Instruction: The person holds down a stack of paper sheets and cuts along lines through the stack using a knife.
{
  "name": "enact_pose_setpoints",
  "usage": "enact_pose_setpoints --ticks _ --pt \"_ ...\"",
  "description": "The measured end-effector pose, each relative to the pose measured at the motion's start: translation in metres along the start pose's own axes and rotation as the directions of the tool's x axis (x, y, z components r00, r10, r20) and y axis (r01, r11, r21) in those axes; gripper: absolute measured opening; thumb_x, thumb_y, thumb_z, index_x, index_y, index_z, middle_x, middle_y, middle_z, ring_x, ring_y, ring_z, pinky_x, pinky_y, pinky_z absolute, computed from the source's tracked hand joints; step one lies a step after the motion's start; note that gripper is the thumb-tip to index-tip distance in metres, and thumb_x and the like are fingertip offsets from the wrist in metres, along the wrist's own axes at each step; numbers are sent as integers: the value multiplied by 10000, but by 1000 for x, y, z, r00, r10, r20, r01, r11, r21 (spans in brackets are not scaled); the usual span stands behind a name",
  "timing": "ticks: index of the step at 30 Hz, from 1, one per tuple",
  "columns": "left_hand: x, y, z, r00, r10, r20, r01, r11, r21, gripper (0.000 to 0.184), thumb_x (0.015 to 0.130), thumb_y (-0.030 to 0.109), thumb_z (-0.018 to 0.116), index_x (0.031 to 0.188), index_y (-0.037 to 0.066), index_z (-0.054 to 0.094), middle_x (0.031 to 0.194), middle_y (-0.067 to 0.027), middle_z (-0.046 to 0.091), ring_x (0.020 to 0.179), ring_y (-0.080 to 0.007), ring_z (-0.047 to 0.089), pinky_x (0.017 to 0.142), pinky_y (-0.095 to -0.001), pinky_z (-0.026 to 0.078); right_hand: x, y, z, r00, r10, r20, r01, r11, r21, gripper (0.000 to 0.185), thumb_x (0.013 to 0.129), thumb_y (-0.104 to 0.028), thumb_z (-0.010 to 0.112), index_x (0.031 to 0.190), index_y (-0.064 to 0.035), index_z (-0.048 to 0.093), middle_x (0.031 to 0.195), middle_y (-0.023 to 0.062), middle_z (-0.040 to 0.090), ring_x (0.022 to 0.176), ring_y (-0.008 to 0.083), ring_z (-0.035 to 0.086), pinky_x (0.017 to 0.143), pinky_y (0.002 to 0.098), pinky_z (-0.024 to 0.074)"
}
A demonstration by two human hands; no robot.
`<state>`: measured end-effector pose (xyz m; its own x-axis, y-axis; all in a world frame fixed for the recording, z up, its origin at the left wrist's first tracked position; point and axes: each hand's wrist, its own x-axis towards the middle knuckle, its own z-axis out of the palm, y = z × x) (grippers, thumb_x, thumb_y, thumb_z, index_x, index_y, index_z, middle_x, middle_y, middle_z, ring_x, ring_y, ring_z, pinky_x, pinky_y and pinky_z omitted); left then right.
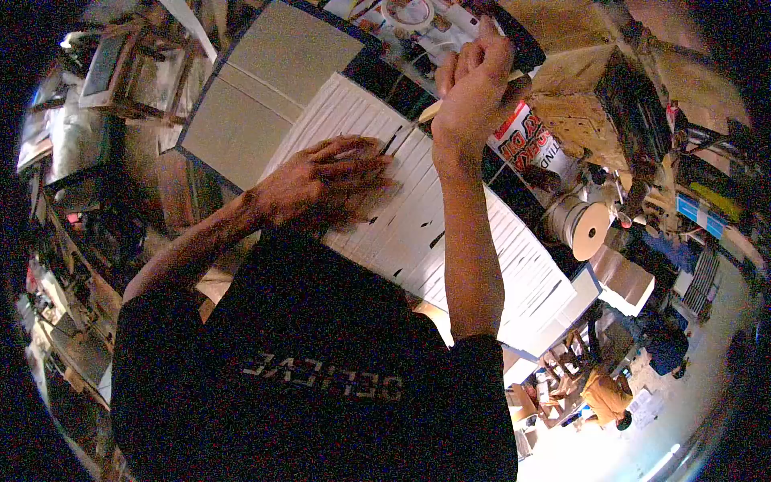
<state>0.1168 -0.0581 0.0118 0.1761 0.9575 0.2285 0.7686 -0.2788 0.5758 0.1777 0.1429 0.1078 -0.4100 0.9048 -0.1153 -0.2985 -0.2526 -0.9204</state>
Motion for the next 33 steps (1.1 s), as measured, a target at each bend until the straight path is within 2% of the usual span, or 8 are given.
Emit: enact_pose_setpoints --ticks 12,15,18,21,24,26,29,33 --pt "-1 0 0 999 -31 -8 30 998 -63 594 867 426 710 1394 190 571 1518 -25 473 1408 -328 373 1163 -466 372 10 35 -4 986 28 -163 -32 999 -24 429 947 -314 513 633 -163 263 552 -22 215 445 121 221 436 281 203" --pt "-1 2 -3 999 -34 -1 34 996 -86 591 865 427 709 1394 205 570 1528 -14 459 1412 -326 371 1159 -467 381 20 39 -10 995 -59 77 59 998 3 435 967 -343 498 644 -163 268 564 -20 228 449 123 231 436 277 215" --pt "0 3 -3 999 -37 -9 36 996 -82 597 861 425 712 1396 203 567 1531 -15 454 1411 -326 371 1151 -463 395 27 61 -10 980 -113 -163 81 978 -192 440 991 -370 476 655 -169 276 583 -30 219 462 118 221 439 273 220" --pt "0 0 -3 999 -33 -32 32 998 -46 596 861 412 714 1398 201 562 1527 -15 459 1406 -323 377 1142 -458 409 39 75 -15 886 -444 131 453 769 -451 425 1002 -346 484 665 -172 290 604 -44 191 481 108 197 451 265 221" --pt "-1 2 -3 999 -12 -42 10 998 -54 582 861 396 714 1387 193 570 1520 -15 467 1402 -322 381 1142 -455 411 57 66 -22 974 -143 -177 151 988 33 342 989 -307 524 706 -144 417 609 -48 196 489 104 192 462 262 238" --pt "-2 4 -2 1000 -7 -30 6 1000 -29 559 862 378 716 1368 179 588 1514 -23 474 1400 -322 382 1142 -457 409 71 78 -44 957 -290 -24 276 932 -233 230 978 -314 534 918 -92 541 658 -40 261 545 105 262 493 269 281" --pt "0 1 -1 999 -17 -44 12 992 -125 557 865 369 714 1364 156 588 1516 -40 471 1397 -326 385 1154 -453 393 59 74 -40 937 -223 -268 144 948 -284 237 965 -298 513 1011 -87 608 685 -34 270 594 99 308 529 268 315" --pt "-1 5 -9 1000 -11 -11 10 998 -65 560 883 371 694 1379 141 572 1516 -49 470 1404 -331 374 1174 -451 364 26 17 -15 961 -243 -135 228 967 -113 232 958 -298 493 799 -130 467 628 -26 253 539 102 277 508 270 282"
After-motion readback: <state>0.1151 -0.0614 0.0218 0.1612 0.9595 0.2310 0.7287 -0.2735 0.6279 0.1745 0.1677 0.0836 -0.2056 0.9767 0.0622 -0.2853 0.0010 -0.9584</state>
